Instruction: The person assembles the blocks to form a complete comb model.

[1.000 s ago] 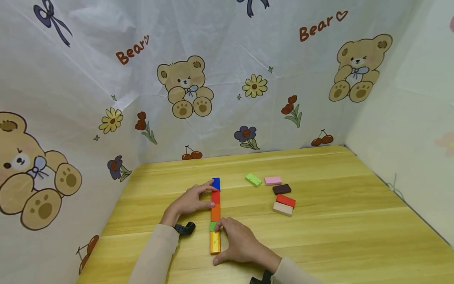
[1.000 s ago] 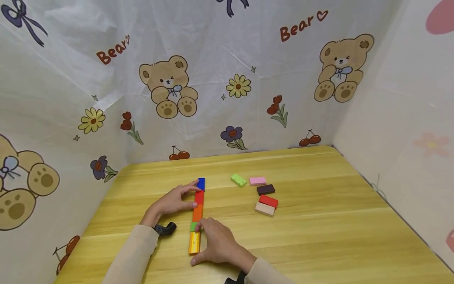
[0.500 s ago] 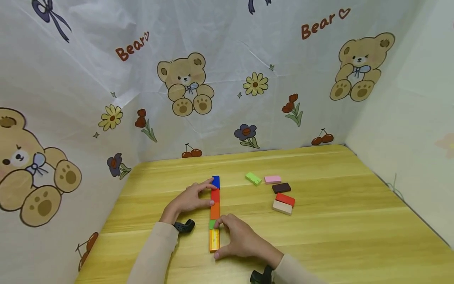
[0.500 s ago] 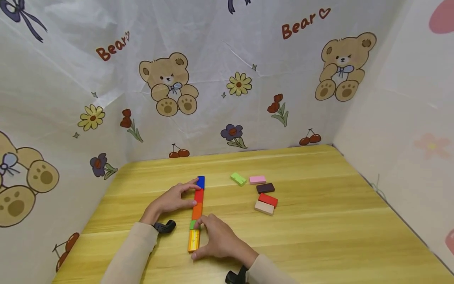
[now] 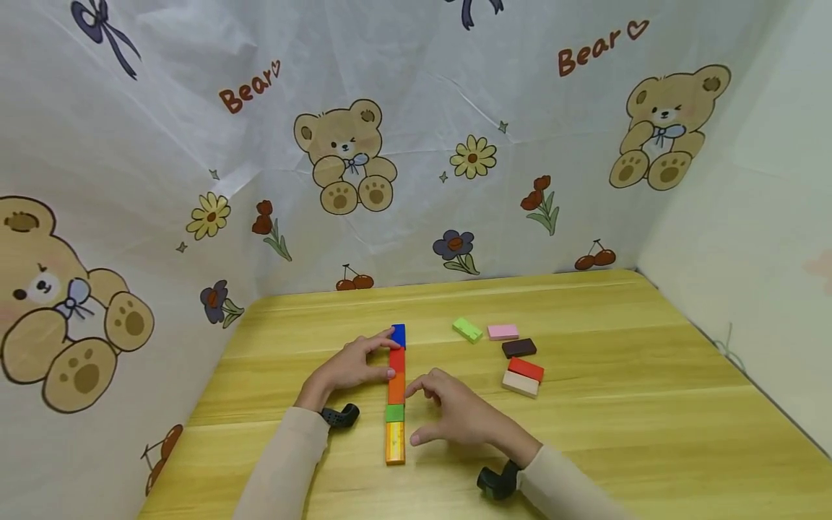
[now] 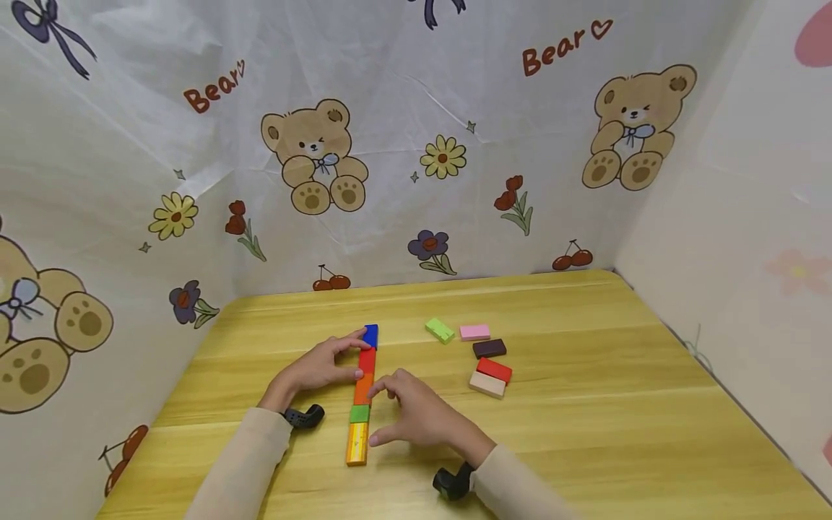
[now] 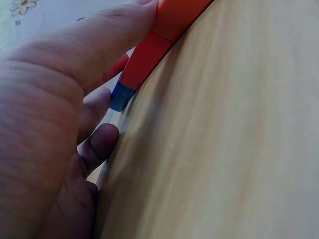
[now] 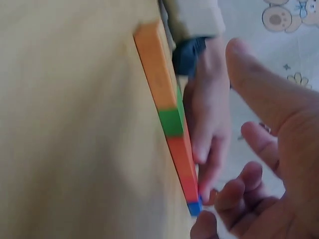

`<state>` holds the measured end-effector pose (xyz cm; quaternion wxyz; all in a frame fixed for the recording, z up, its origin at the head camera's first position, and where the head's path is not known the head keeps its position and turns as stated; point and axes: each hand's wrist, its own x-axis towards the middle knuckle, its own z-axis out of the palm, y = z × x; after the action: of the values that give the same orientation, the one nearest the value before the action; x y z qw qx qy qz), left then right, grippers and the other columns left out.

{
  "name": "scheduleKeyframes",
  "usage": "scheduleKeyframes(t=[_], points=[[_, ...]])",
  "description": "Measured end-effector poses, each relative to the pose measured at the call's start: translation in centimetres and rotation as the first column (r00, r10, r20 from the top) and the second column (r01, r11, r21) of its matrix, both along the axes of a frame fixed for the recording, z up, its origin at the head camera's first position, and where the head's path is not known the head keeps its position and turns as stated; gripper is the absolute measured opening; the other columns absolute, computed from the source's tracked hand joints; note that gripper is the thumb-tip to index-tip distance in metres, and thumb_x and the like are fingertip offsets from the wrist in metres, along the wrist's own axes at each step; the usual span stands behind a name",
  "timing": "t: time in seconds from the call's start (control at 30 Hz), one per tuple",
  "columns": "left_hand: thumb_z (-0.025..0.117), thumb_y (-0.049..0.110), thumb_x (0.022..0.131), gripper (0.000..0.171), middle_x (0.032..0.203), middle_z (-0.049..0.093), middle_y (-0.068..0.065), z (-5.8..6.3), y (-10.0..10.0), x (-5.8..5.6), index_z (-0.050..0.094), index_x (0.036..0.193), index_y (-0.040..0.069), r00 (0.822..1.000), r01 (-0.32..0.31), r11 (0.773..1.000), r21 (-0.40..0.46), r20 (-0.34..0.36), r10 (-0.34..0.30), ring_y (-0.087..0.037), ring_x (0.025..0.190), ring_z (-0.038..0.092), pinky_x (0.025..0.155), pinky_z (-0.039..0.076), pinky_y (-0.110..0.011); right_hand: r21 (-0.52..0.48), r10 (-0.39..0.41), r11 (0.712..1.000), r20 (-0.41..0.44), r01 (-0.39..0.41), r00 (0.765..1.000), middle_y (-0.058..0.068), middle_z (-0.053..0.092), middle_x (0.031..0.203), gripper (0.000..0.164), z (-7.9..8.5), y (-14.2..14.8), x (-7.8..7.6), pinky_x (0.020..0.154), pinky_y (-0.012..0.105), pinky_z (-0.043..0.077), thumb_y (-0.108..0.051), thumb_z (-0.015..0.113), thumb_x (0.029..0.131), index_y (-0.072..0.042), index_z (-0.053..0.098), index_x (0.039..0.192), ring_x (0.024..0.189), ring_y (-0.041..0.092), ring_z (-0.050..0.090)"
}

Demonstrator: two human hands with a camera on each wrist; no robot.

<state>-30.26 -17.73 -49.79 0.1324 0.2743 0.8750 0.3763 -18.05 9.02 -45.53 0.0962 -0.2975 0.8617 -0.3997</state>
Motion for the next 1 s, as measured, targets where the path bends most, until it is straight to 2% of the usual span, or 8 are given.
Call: scheduleKeyframes(t=[0.2, 0.43, 0.53, 0.63, 0.7, 0.77, 0.93, 1.0], points=[[0.075, 0.054, 0.085, 0.055, 0.165, 0.025, 0.019, -0.1, 0.0, 0.1, 0.058, 0.135, 0.041, 1.0, 0.001, 1.0, 0.012, 0.011, -0.001, -0.027, 0.144, 0.034, 0.113, 0.033, -0.06, -0.005, 0.025, 1.0, -0.061, -0.025, 0.998, 0.012, 0.056, 0.107, 0.055, 1.1, 2.9, -3.3, 0.076, 0.026, 0.043, -0.032, 0.086, 0.08, -0.021, 0.06, 0.128, 0.094, 0.027, 0.049], [0.075, 0.052, 0.086, 0.053, 0.165, 0.024, 0.02, -0.2, 0.0, -0.1, 0.057, 0.135, 0.042, 1.0, 0.004, 1.0, 0.012, 0.01, -0.004, -0.026, 0.148, 0.027, 0.116, 0.028, -0.06, -0.088, -0.081, 0.993, 0.003, 0.081, 0.997, 0.014, 0.049, 0.101, 0.047, 0.7, 7.1, -7.8, 0.069, 0.026, 0.039, -0.031, 0.084, 0.082, -0.029, 0.061, 0.123, 0.098, 0.037, 0.048], [0.075, 0.052, 0.086, 0.053, 0.164, 0.023, 0.022, -0.1, 0.0, -0.1, 0.057, 0.135, 0.043, 1.0, 0.001, 1.0, 0.008, 0.013, -0.001, -0.026, 0.15, 0.025, 0.117, 0.027, -0.06, -0.062, -0.102, 0.993, -0.019, 0.101, 0.995, 0.015, 0.053, 0.105, 0.047, 0.6, 8.3, -9.1, 0.072, 0.027, 0.04, -0.036, 0.083, 0.082, -0.027, 0.062, 0.124, 0.099, 0.037, 0.048], [0.074, 0.052, 0.086, 0.053, 0.165, 0.024, 0.021, -0.1, 0.1, -0.2, 0.057, 0.136, 0.041, 1.0, 0.004, 1.0, 0.012, 0.017, -0.004, -0.031, 0.152, 0.02, 0.118, 0.023, -0.063, -0.029, -0.116, 0.993, -0.042, 0.115, 0.992, 0.02, 0.055, 0.111, 0.051, 0.2, 9.2, -10.3, 0.077, 0.031, 0.04, -0.036, 0.082, 0.083, -0.02, 0.062, 0.127, 0.101, 0.036, 0.046], [0.075, 0.051, 0.087, 0.053, 0.165, 0.024, 0.019, -0.1, 0.1, -0.1, 0.058, 0.136, 0.039, 1.0, 0.008, 1.0, 0.022, 0.024, -0.008, -0.034, 0.154, 0.015, 0.118, 0.02, -0.065, -0.004, -0.133, 0.991, -0.05, 0.133, 0.99, 0.017, 0.055, 0.112, 0.054, -0.3, 9.7, -10.9, 0.079, 0.033, 0.04, -0.035, 0.082, 0.083, -0.016, 0.062, 0.129, 0.101, 0.033, 0.046], [0.074, 0.051, 0.087, 0.054, 0.166, 0.024, 0.018, -0.2, 0.1, -0.1, 0.058, 0.136, 0.038, 1.0, 0.012, 1.0, 0.023, 0.024, -0.012, -0.036, 0.155, 0.012, 0.118, 0.019, -0.066, 0.001, -0.146, 0.989, -0.027, 0.146, 0.989, 0.017, 0.053, 0.113, 0.056, -0.7, 10.1, -11.7, 0.077, 0.033, 0.042, -0.032, 0.083, 0.083, -0.012, 0.061, 0.13, 0.1, 0.033, 0.047], [0.074, 0.052, 0.086, 0.055, 0.165, 0.023, 0.02, -0.2, 0.1, 0.0, 0.058, 0.137, 0.039, 1.0, 0.01, 1.0, 0.01, 0.017, -0.011, -0.032, 0.152, 0.02, 0.118, 0.023, -0.062, 0.059, -0.144, 0.988, -0.011, 0.144, 0.99, 0.016, 0.05, 0.118, 0.057, -1.0, 11.0, -13.8, 0.078, 0.033, 0.047, -0.028, 0.083, 0.084, -0.013, 0.059, 0.133, 0.101, 0.029, 0.047], [0.075, 0.052, 0.086, 0.055, 0.165, 0.023, 0.02, 0.0, 0.0, 0.0, 0.058, 0.136, 0.039, 1.0, 0.009, 1.0, 0.01, 0.009, -0.009, -0.029, 0.149, 0.025, 0.117, 0.025, -0.061, 0.098, -0.125, 0.987, -0.039, 0.128, 0.991, 0.017, 0.051, 0.118, 0.061, -1.1, 11.4, -14.5, 0.08, 0.034, 0.045, -0.03, 0.084, 0.083, -0.012, 0.058, 0.136, 0.1, 0.029, 0.047]])
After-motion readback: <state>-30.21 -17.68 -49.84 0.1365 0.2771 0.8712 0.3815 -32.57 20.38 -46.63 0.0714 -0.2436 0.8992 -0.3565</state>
